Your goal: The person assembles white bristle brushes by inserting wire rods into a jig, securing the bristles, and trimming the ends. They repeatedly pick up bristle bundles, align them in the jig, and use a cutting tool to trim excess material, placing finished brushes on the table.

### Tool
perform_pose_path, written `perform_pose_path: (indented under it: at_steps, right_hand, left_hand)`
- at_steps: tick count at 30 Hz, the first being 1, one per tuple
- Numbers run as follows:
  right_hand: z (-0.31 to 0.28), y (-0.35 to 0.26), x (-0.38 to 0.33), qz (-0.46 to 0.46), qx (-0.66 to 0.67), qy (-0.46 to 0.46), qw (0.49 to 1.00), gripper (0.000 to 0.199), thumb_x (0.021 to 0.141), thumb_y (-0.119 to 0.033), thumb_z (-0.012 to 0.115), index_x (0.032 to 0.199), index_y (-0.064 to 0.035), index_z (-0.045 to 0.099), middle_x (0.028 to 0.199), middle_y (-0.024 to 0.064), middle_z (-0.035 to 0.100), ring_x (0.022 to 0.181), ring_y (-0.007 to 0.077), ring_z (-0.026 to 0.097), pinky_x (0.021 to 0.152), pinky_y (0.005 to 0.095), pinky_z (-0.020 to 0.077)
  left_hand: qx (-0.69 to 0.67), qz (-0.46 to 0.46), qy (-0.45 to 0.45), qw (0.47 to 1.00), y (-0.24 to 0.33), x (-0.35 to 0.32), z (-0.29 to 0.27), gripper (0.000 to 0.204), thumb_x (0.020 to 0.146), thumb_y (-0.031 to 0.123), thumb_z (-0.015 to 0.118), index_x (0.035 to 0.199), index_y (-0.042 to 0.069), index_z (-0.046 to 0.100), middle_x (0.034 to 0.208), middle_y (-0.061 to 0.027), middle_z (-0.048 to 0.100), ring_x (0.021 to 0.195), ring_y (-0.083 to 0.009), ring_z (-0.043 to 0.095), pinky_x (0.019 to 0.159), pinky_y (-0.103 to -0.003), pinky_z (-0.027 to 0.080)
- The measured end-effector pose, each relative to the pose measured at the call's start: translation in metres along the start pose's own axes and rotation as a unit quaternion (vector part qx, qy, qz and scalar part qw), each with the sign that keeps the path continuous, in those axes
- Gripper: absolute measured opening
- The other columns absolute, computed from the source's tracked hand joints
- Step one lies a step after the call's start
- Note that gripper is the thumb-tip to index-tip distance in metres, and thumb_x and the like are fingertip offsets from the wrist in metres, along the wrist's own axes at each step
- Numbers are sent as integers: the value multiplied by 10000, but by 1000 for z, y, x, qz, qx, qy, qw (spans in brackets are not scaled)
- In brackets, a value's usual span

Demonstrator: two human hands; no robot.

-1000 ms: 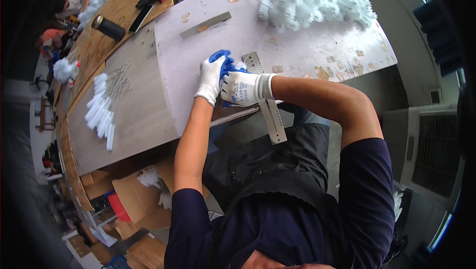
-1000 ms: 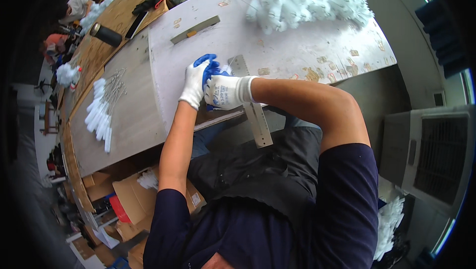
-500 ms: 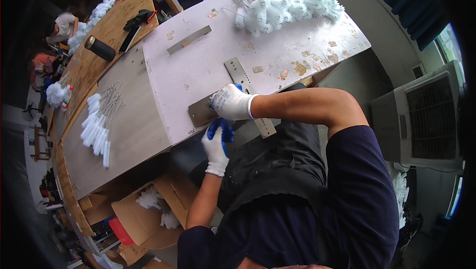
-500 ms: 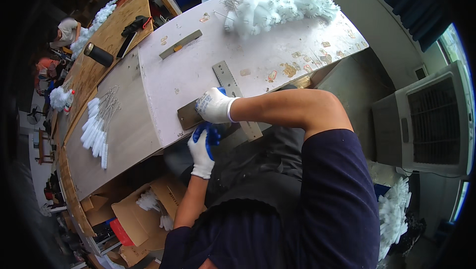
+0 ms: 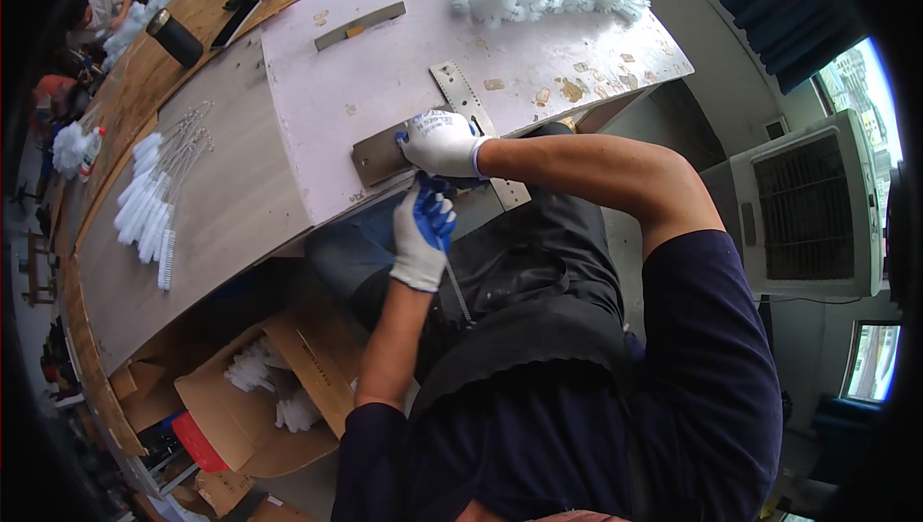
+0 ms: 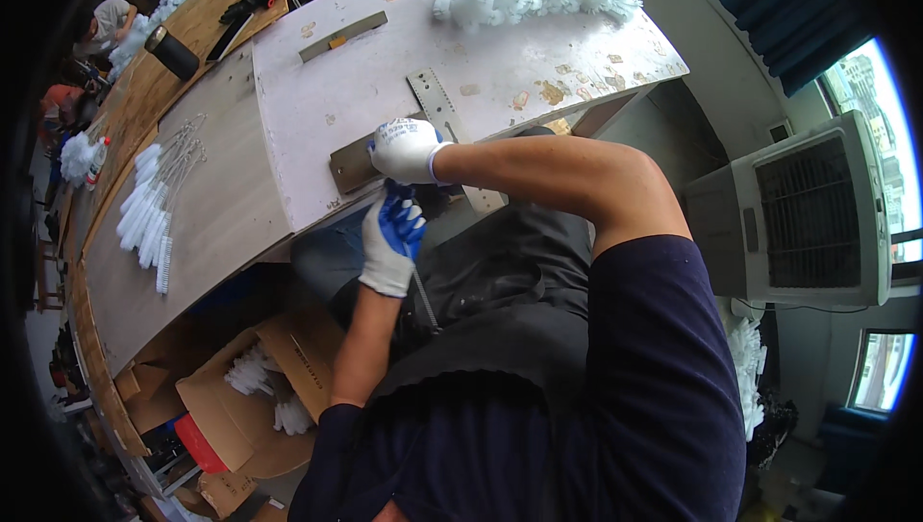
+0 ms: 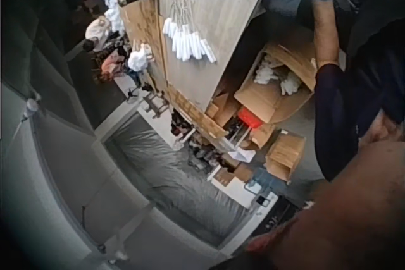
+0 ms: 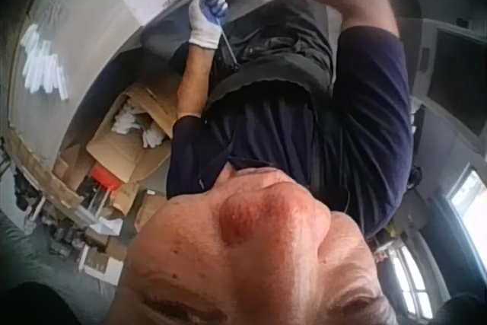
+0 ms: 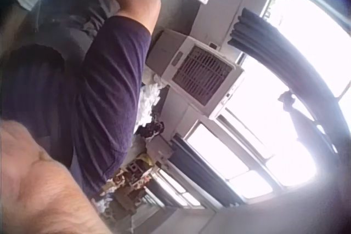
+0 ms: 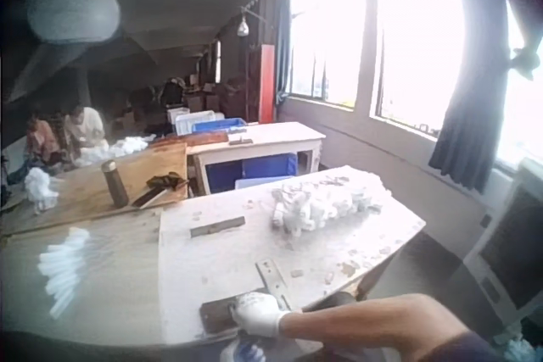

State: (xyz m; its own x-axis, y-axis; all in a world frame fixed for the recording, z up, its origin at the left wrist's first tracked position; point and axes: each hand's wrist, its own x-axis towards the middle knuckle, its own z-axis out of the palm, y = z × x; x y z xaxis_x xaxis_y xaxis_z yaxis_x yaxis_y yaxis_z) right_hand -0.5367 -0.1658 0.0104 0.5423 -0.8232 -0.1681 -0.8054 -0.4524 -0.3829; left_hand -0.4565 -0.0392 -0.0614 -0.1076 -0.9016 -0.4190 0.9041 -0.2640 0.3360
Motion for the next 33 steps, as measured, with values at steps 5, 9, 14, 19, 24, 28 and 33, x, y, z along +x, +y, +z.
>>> perform_pose_path:
  at_steps: [5, 9, 14, 19, 24, 28, 33]
  right_hand:
    - [-32, 11, 11, 27, 129, -173, 976, 591, 941, -577, 588, 970, -6, 740, 876, 173, 745, 848, 341, 731, 820, 429, 560]
    - [-34, 44, 32, -190, -98, -118, 970, 507, 805, -494, 751, 1036, -45, 700, 951, 158, 738, 919, 332, 718, 803, 432, 562]
    - [-28, 55, 49, -341, -219, -58, 912, 523, 801, -514, 755, 1032, -53, 667, 904, 137, 712, 922, 333, 710, 822, 431, 555]
    - [-14, 56, 68, -375, -217, -108, 895, 515, 846, -537, 700, 1014, -52, 662, 895, 134, 702, 920, 319, 705, 828, 435, 546]
    - [-19, 58, 69, -387, -166, -105, 901, 489, 840, -522, 684, 941, -46, 638, 883, 131, 694, 884, 317, 700, 806, 434, 541]
    - [2, 63, 60, -364, -176, -62, 913, 415, 774, -414, 715, 915, -34, 628, 858, 131, 669, 853, 314, 686, 789, 420, 539]
    - [17, 63, 43, -317, -121, 17, 940, 322, 813, -339, 694, 917, -41, 633, 860, 134, 689, 820, 303, 697, 805, 414, 546]
  left_hand:
    - [198, 1, 0, 980, 51, -11, -16, 339, 1045, 273, 573, 864, -10, 609, 586, 48, 424, 456, -55, 389, 420, -224, 260]
    - [280, -1, -4, 960, 69, -14, -20, 370, 1045, 276, 580, 827, -16, 646, 556, 68, 407, 441, -34, 367, 423, -218, 257]
    - [405, -15, 8, 914, 91, -14, -16, 304, 1045, 246, 553, 901, -3, 654, 636, 32, 517, 503, -27, 406, 455, -213, 307]
    - [494, -12, 4, 869, 109, -13, -9, 231, 1011, 209, 572, 975, 15, 692, 771, 3, 644, 604, -19, 464, 522, -201, 367]
    - [536, -29, -15, 843, 123, -7, -5, 202, 992, 187, 602, 1010, 13, 702, 790, 13, 673, 643, -17, 499, 577, -204, 401]
    - [682, 52, 0, 730, 130, -8, -3, 175, 938, 137, 653, 1066, 26, 698, 846, -58, 713, 680, -177, 615, 662, -313, 499]
    - [808, 403, 71, 424, 117, -50, 12, 315, 841, 9, 700, 1152, -20, 654, 1061, -204, 675, 927, -377, 680, 829, -434, 552]
